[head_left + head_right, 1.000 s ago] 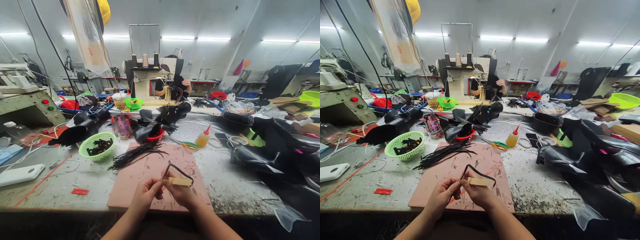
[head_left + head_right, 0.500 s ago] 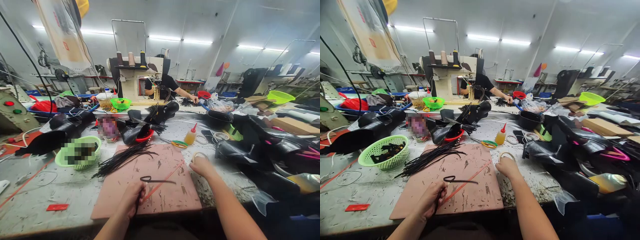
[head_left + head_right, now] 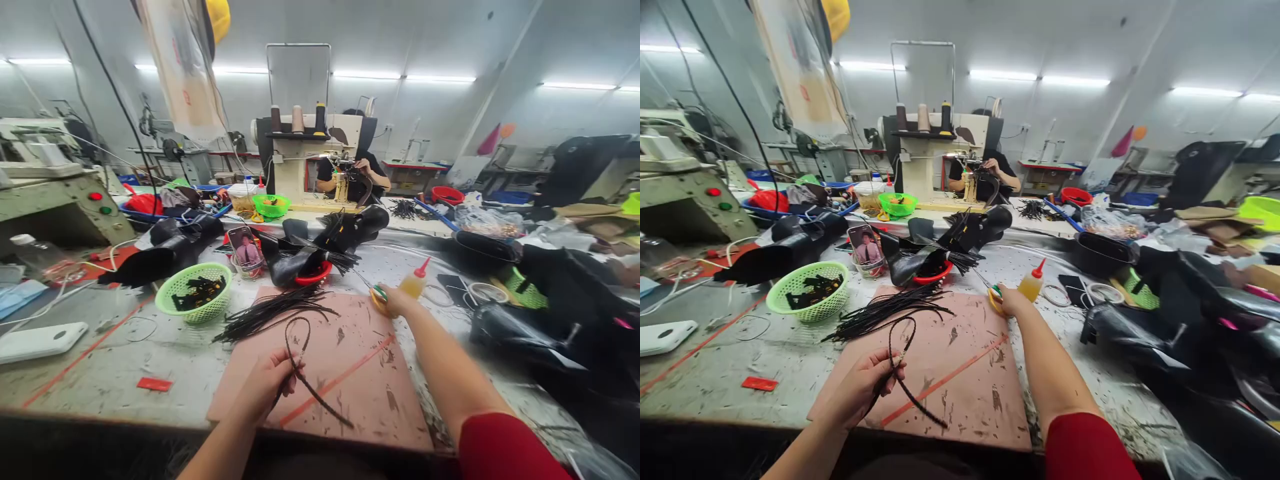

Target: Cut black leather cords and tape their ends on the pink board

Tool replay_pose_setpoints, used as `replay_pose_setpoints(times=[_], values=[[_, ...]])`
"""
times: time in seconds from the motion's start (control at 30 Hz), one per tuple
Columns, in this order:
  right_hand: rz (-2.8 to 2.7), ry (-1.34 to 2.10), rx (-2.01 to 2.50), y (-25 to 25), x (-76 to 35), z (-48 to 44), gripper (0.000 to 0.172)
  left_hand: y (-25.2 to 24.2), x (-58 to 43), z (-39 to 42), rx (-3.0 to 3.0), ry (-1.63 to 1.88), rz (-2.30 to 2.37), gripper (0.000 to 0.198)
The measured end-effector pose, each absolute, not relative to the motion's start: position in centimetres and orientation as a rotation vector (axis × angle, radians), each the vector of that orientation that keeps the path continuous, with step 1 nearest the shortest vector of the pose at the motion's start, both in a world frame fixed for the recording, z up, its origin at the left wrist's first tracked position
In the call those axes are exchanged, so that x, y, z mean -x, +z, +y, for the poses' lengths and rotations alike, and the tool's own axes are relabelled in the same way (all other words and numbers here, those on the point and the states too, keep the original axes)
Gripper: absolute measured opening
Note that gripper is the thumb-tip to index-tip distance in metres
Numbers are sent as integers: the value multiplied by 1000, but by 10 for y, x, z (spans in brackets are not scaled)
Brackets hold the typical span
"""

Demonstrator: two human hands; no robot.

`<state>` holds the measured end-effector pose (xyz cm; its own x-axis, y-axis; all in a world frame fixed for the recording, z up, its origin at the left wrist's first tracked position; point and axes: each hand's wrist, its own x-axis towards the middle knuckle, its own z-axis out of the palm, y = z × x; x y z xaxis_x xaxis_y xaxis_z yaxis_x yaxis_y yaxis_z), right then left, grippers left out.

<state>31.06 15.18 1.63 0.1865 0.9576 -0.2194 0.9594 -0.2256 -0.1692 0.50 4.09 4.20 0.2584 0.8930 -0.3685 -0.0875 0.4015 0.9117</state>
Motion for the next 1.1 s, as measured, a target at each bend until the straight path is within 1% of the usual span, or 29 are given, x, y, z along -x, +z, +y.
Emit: replay_pose_setpoints(times=[0.1, 0.17, 0.2, 0.27, 0.3, 0.37, 0.47, 0.57, 0.67, 0.93, 1.1], values=[[1957, -404, -2424, 15, -300, 133, 57, 43, 8, 41, -862, 884, 1143, 19], [2070, -495, -2388, 15, -286, 108, 56, 44, 15, 43, -837, 931, 1160, 20], [2224, -633, -2324, 15, -277, 92, 55, 44, 17, 44, -832, 952, 1158, 20], [2593, -996, -2038, 20, -255, 60, 53, 47, 20, 45, -822, 988, 1142, 20], [2682, -1140, -1900, 23, -244, 44, 50, 48, 20, 46, -814, 1004, 1133, 20], [2682, -1383, -1705, 31, -222, 20, 45, 50, 20, 47, -796, 1019, 1124, 18], [2686, -1600, -1505, 38, -198, 4, 44, 52, 19, 46, -773, 1026, 1126, 13], [2751, -1650, -1426, 36, -188, 4, 46, 52, 19, 45, -765, 1035, 1131, 12], [2787, -1630, -1466, 31, -184, 5, 46, 49, 21, 44, -776, 1045, 1139, 12], [2766, -1750, -1479, 31, -178, 0, 41, 47, 27, 48, -870, 1016, 1161, 8], [2774, -1766, -1549, 17, -169, 1, 38, 43, 29, 53, -892, 995, 1192, 8]])
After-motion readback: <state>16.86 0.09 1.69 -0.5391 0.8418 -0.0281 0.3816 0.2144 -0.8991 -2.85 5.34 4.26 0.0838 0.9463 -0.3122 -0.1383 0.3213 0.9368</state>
